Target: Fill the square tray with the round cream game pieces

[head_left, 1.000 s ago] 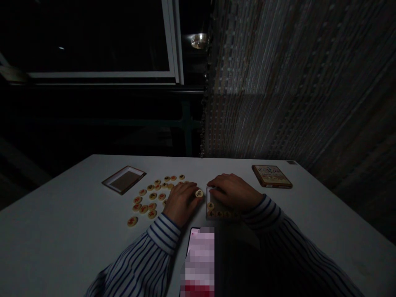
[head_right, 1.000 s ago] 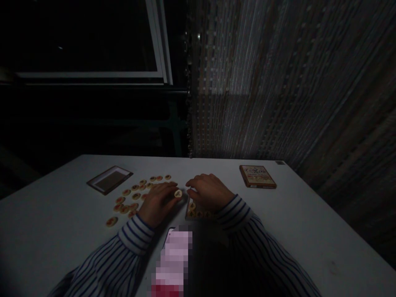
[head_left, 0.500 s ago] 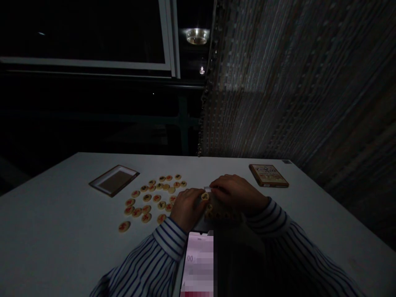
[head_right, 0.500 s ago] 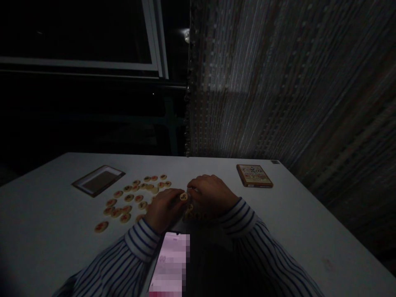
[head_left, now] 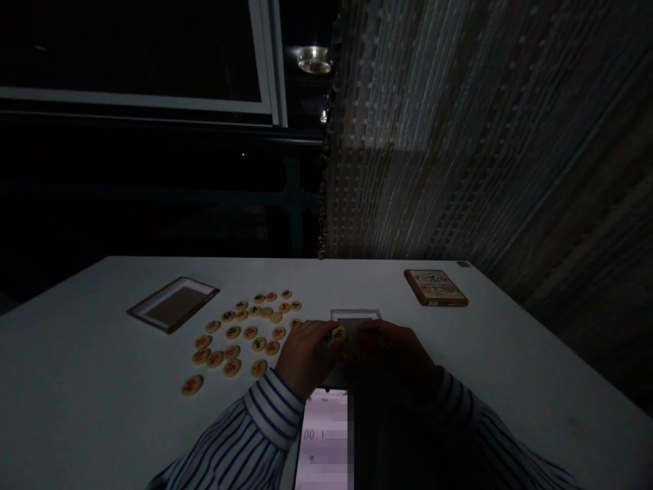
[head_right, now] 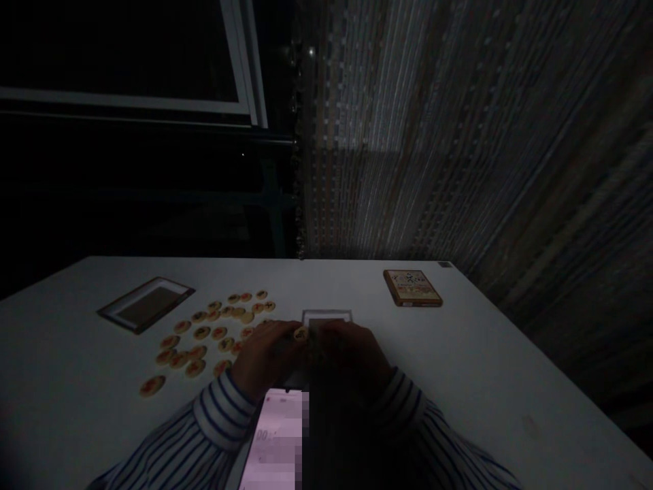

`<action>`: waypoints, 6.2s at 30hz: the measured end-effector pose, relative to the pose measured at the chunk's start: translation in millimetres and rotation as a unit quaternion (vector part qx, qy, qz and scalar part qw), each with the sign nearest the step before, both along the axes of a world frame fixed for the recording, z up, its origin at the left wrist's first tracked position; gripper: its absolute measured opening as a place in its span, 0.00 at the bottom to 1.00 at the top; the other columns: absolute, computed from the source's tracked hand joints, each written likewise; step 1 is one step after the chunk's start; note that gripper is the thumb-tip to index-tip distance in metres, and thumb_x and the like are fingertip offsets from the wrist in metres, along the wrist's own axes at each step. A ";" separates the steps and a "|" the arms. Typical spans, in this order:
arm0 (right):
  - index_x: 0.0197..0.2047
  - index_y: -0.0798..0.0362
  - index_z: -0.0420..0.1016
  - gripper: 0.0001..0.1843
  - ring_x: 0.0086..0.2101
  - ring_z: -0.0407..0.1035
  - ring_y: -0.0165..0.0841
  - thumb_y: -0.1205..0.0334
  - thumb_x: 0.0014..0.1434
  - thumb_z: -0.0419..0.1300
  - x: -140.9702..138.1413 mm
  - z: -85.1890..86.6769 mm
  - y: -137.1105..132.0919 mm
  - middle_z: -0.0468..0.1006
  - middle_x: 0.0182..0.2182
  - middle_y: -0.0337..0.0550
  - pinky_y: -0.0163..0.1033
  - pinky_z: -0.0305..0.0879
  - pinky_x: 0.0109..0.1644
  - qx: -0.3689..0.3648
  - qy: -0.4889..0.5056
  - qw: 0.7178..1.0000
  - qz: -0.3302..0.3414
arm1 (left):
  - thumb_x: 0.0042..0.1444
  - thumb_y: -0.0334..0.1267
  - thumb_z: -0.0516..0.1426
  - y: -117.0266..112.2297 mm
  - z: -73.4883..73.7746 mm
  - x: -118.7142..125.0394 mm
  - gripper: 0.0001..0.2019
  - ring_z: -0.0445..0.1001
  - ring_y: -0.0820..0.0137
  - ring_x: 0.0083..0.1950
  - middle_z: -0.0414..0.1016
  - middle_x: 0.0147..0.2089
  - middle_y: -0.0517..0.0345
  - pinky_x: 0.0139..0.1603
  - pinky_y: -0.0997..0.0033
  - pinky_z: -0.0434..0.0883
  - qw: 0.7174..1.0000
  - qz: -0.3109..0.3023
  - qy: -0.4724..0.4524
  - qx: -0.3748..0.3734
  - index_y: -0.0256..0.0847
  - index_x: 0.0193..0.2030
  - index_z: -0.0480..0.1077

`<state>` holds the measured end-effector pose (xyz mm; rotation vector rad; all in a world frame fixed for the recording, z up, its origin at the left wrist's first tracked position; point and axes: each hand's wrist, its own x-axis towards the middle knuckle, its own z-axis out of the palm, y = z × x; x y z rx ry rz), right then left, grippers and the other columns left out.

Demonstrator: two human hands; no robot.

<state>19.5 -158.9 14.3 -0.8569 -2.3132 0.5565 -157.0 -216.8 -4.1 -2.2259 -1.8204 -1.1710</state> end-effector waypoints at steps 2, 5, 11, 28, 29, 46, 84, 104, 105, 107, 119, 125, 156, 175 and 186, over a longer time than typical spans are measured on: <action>0.37 0.52 0.68 0.10 0.31 0.68 0.29 0.59 0.51 0.52 1.7 -4.5 0.9 0.74 0.32 0.42 0.33 0.65 0.34 -0.045 0.043 0.998 0.016 | 0.49 0.38 0.52 -1.0 0.5 1.1 0.10 0.69 0.68 0.37 0.73 0.35 0.55 0.38 0.65 0.65 1.000 -0.009 0.009 -0.001 0.40 0.39 0.66; 0.37 0.53 0.67 0.11 0.33 0.68 0.30 0.60 0.50 0.54 2.1 -6.6 1.5 0.74 0.33 0.42 0.34 0.65 0.36 -0.090 0.082 0.992 0.044 | 0.49 0.38 0.52 -2.3 1.1 2.3 0.10 0.69 0.68 0.38 0.73 0.36 0.55 0.38 0.65 0.65 1.000 -0.020 0.012 -0.006 0.40 0.39 0.66; 0.36 0.54 0.68 0.10 0.34 0.68 0.30 0.61 0.50 0.54 0.9 -7.3 1.5 0.74 0.33 0.43 0.37 0.66 0.38 -0.130 0.101 0.983 0.077 | 0.50 0.39 0.52 -4.0 3.0 4.7 0.11 0.69 0.69 0.36 0.73 0.35 0.54 0.37 0.65 0.66 0.999 -0.043 0.011 0.009 0.39 0.39 0.66; 0.36 0.54 0.70 0.10 0.32 0.69 0.29 0.62 0.48 0.56 -2.7 -5.0 -1.8 0.74 0.31 0.42 0.35 0.67 0.35 -0.221 0.175 0.953 0.110 | 0.49 0.39 0.52 -7.5 7.8 9.4 0.12 0.69 0.70 0.35 0.73 0.33 0.55 0.35 0.67 0.67 0.998 -0.064 -0.023 -0.004 0.40 0.41 0.67; 0.35 0.54 0.70 0.10 0.32 0.69 0.29 0.61 0.49 0.56 -2.6 -4.5 -2.0 0.75 0.31 0.42 0.36 0.67 0.36 -0.222 0.173 0.954 0.105 | 0.49 0.39 0.52 -7.6 7.3 9.4 0.12 0.69 0.70 0.35 0.73 0.33 0.55 0.35 0.68 0.67 0.997 -0.066 -0.040 -0.011 0.40 0.41 0.67; 0.36 0.53 0.72 0.10 0.33 0.70 0.30 0.62 0.50 0.55 -1.0 0.1 -3.0 0.76 0.32 0.42 0.39 0.67 0.37 -0.198 0.146 0.965 0.090 | 0.49 0.39 0.52 -5.0 11.0 13.0 0.10 0.71 0.71 0.34 0.75 0.31 0.57 0.36 0.72 0.69 0.921 -0.061 -0.344 -0.174 0.38 0.33 0.72; 0.36 0.53 0.72 0.10 0.33 0.69 0.30 0.62 0.50 0.55 -2.7 -0.9 -2.0 0.75 0.33 0.42 0.35 0.67 0.38 -0.183 0.166 0.966 0.081 | 0.43 0.41 0.56 -2.1 3.1 8.8 0.12 0.70 0.71 0.31 0.74 0.29 0.54 0.33 0.73 0.66 0.831 -0.061 -0.511 -0.213 0.34 0.32 0.71; 0.37 0.53 0.70 0.11 0.34 0.69 0.30 0.64 0.48 0.57 -2.5 -2.5 -2.3 0.75 0.33 0.42 0.36 0.67 0.39 -0.205 0.197 0.954 0.090 | 0.40 0.39 0.58 -5.0 12.9 14.9 0.09 0.67 0.77 0.23 0.72 0.23 0.59 0.24 0.79 0.64 0.809 -0.046 -0.540 -0.228 0.35 0.28 0.70; 0.36 0.53 0.70 0.10 0.34 0.69 0.30 0.64 0.47 0.57 -2.8 -2.9 -2.1 0.75 0.33 0.42 0.36 0.67 0.38 -0.204 0.198 0.955 0.087 | 0.39 0.39 0.58 -5.4 13.8 15.6 0.09 0.67 0.77 0.23 0.72 0.22 0.60 0.24 0.79 0.63 0.807 -0.046 -0.542 -0.229 0.35 0.27 0.70; 0.36 0.54 0.70 0.10 0.34 0.69 0.30 0.64 0.47 0.57 -3.4 -3.9 -1.9 0.75 0.32 0.42 0.36 0.68 0.38 -0.205 0.201 0.954 0.090 | 0.39 0.39 0.59 -6.1 14.8 16.6 0.09 0.66 0.78 0.21 0.72 0.21 0.61 0.22 0.80 0.62 0.801 -0.045 -0.549 -0.235 0.35 0.27 0.70; 0.35 0.53 0.71 0.10 0.31 0.70 0.30 0.61 0.48 0.57 -3.3 -1.5 -2.9 0.76 0.31 0.42 0.37 0.68 0.36 -0.190 0.183 0.962 0.077 | 0.40 0.38 0.58 -6.0 14.7 16.2 0.09 0.67 0.77 0.23 0.73 0.23 0.58 0.24 0.78 0.63 0.810 -0.061 -0.528 -0.248 0.35 0.28 0.70; 0.35 0.53 0.72 0.09 0.32 0.70 0.31 0.62 0.48 0.56 -3.6 1.6 -4.6 0.76 0.31 0.42 0.37 0.68 0.37 -0.173 0.161 0.970 0.060 | 0.42 0.40 0.57 -5.7 10.4 14.2 0.11 0.69 0.73 0.29 0.74 0.28 0.55 0.30 0.76 0.66 0.830 -0.065 -0.503 -0.233 0.34 0.31 0.71; 0.36 0.51 0.72 0.10 0.33 0.68 0.30 0.61 0.50 0.55 -1.9 -3.5 -2.7 0.74 0.32 0.43 0.37 0.66 0.36 -0.096 0.148 0.979 0.099 | 0.43 0.41 0.56 -6.1 8.8 14.0 0.11 0.71 0.70 0.32 0.75 0.31 0.54 0.36 0.70 0.68 0.867 -0.061 -0.441 -0.222 0.37 0.31 0.73; 0.39 0.51 0.70 0.11 0.34 0.69 0.29 0.64 0.49 0.55 -1.2 -5.6 -1.9 0.74 0.34 0.42 0.36 0.67 0.38 -0.111 0.150 0.980 0.072 | 0.41 0.40 0.58 -5.1 8.1 12.0 0.10 0.70 0.73 0.29 0.74 0.27 0.57 0.31 0.75 0.67 0.830 -0.065 -0.510 -0.214 0.37 0.30 0.71; 0.38 0.53 0.70 0.12 0.34 0.69 0.30 0.66 0.48 0.56 -1.9 -6.3 -1.7 0.75 0.34 0.43 0.37 0.67 0.38 -0.139 0.167 0.972 0.089 | 0.41 0.39 0.58 -5.2 9.9 14.0 0.10 0.68 0.76 0.24 0.72 0.25 0.58 0.23 0.79 0.64 0.820 -0.059 -0.523 -0.225 0.34 0.30 0.70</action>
